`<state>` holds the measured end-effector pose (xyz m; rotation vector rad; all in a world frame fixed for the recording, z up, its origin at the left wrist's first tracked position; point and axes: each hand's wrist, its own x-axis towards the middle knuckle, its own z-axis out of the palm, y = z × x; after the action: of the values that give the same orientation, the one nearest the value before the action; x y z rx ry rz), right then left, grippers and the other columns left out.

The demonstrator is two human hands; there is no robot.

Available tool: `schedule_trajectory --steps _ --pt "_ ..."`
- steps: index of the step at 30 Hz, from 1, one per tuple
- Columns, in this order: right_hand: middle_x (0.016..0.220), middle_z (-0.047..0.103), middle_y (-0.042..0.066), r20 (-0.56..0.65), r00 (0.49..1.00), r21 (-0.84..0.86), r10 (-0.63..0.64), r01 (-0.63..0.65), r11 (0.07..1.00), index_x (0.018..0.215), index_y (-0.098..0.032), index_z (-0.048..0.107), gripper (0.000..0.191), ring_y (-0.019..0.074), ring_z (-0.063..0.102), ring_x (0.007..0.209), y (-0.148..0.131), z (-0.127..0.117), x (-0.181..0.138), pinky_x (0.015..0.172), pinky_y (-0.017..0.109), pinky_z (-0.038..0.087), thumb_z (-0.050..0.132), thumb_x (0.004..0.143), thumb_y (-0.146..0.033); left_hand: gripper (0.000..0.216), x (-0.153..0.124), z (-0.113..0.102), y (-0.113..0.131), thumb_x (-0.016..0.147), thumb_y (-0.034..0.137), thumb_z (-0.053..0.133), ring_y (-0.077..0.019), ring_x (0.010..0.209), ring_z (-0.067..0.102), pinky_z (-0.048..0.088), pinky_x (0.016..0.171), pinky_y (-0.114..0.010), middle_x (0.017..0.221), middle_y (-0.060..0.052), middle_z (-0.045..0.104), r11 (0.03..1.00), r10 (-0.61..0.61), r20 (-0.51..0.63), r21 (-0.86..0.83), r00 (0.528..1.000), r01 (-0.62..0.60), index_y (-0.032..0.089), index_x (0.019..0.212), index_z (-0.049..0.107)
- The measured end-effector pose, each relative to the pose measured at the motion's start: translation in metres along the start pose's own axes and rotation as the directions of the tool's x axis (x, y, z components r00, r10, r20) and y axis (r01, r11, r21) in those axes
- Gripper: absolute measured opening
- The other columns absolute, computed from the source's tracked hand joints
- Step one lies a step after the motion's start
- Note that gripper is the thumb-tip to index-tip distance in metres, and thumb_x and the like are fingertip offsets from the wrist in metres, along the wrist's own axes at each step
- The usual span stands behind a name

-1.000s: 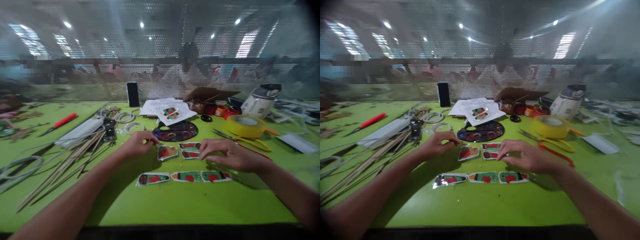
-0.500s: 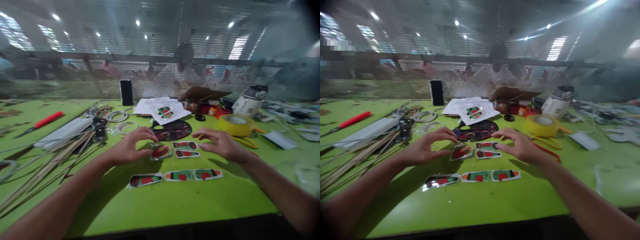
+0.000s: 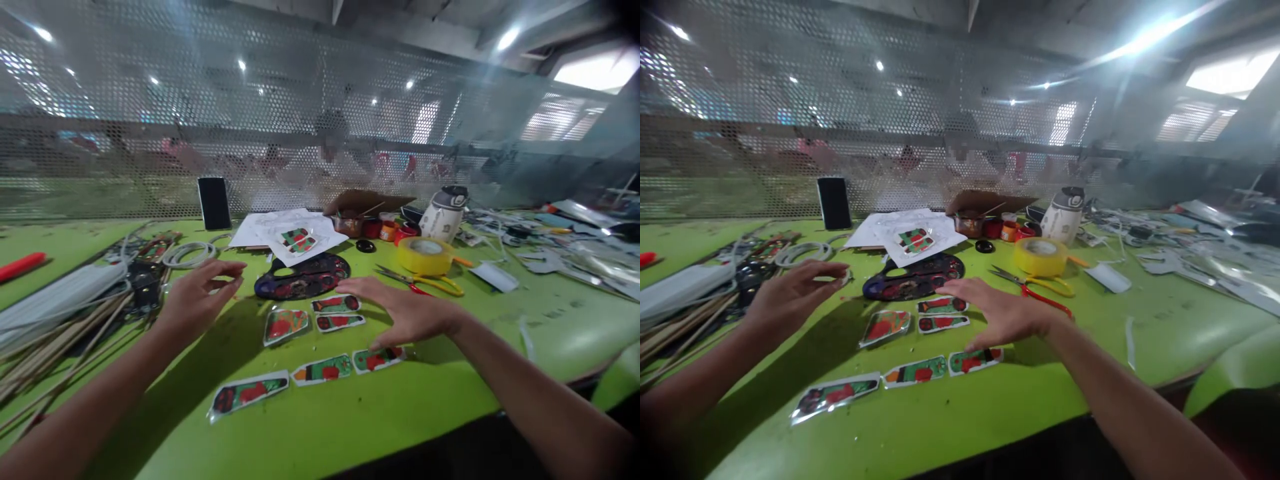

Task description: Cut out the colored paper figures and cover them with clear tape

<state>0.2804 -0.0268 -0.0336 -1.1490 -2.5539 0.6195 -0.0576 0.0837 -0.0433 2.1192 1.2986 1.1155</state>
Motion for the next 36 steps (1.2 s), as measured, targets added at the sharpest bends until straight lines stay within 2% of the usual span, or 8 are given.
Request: schedule_trajectory --steps 5,11,16,20,25,29,32,36 --pt "0.153 0.027 0.010 -0.034 0.998 -0.020 0.046 -0.047 0.999 0.149 -0.026 0.023 0.089 0.0271 0.023 0.140 0.004 0.002 0.002 0.115 0.047 0.018 0.072 0.077 -0.044 0.037 0.002 0.000 -0.010 0.073 0.038 0.064 -0.0213 0.086 0.066 0.053 0.085 -0.037 0.098 -0.005 0.070 0.998 -0.050 -0.065 -0.050 0.997 0.047 0.019 0.104 0.067" --pt "0.154 0.026 0.009 -0.064 0.996 0.003 0.065 -0.065 0.998 0.150 -0.027 0.021 0.090 0.0260 0.024 0.140 0.006 -0.001 0.002 0.115 0.045 0.021 0.073 0.077 -0.042 0.034 0.001 0.000 -0.010 0.071 0.032 0.066 -0.0207 0.091 0.065 0.051 0.092 -0.038 0.096 -0.002 0.067 0.986 -0.076 -0.111 -0.156 0.991 0.058 0.020 0.104 0.068" --pt "0.154 0.026 0.007 -0.026 0.999 0.040 0.036 -0.035 0.999 0.150 -0.028 0.022 0.090 0.0267 0.025 0.140 0.003 -0.001 0.000 0.115 0.046 0.021 0.074 0.077 -0.041 0.032 0.000 0.002 -0.009 0.074 0.031 0.064 -0.0207 0.091 0.063 0.053 0.088 -0.039 0.092 -0.003 0.066 0.979 -0.091 -0.109 -0.191 0.990 0.068 0.018 0.103 0.067" --pt "0.155 0.025 0.006 -0.003 0.998 0.059 0.066 -0.066 0.996 0.149 -0.030 0.025 0.094 0.0304 0.024 0.140 0.003 0.004 -0.003 0.114 0.049 0.021 0.077 0.072 -0.045 0.031 -0.001 0.004 -0.008 0.074 0.029 0.061 -0.0197 0.088 0.063 0.054 0.083 -0.036 0.087 -0.005 0.065 0.979 -0.083 -0.115 -0.196 0.990 0.059 0.015 0.102 0.067" --pt "0.154 0.029 0.006 0.007 0.998 0.047 0.056 -0.056 0.997 0.147 -0.030 0.032 0.088 0.0331 0.025 0.139 0.009 0.010 -0.005 0.113 0.051 0.022 0.076 0.072 -0.046 0.030 -0.003 0.005 -0.004 0.071 0.030 0.065 -0.0200 0.087 0.063 0.055 0.077 -0.034 0.086 -0.005 0.064 0.974 -0.051 -0.101 -0.227 0.994 0.026 0.019 0.099 0.067" --pt "0.155 0.026 0.006 0.025 0.999 0.032 0.047 -0.047 0.998 0.148 -0.032 0.027 0.088 0.0321 0.025 0.139 0.005 0.009 -0.003 0.113 0.052 0.023 0.074 0.075 -0.047 0.028 -0.006 0.005 0.003 0.070 0.030 0.066 -0.0205 0.086 0.063 0.055 0.076 -0.035 0.087 -0.004 0.063 0.965 -0.022 -0.081 -0.262 0.996 0.000 0.021 0.098 0.067" --pt "0.155 0.024 0.004 -0.018 0.998 0.012 0.061 -0.061 0.998 0.146 -0.033 0.031 0.076 0.0307 0.023 0.140 -0.008 0.011 0.000 0.112 0.053 0.023 0.067 0.081 -0.046 0.028 -0.007 0.005 0.005 0.072 0.029 0.064 -0.0205 0.088 0.062 0.054 0.076 -0.034 0.089 -0.004 0.063 0.967 0.004 -0.076 -0.254 0.997 -0.023 0.021 0.098 0.067" --pt "0.155 0.023 0.002 -0.048 0.999 -0.004 -0.006 0.006 1.000 0.131 -0.034 0.055 0.047 0.0309 0.018 0.141 -0.034 0.021 0.007 0.112 0.053 0.021 0.062 0.086 -0.045 0.028 -0.005 0.005 -0.003 0.074 0.028 0.063 -0.0202 0.088 0.061 0.054 0.076 -0.034 0.091 -0.005 0.063 0.976 0.016 -0.059 -0.216 0.998 -0.029 0.019 0.100 0.067"
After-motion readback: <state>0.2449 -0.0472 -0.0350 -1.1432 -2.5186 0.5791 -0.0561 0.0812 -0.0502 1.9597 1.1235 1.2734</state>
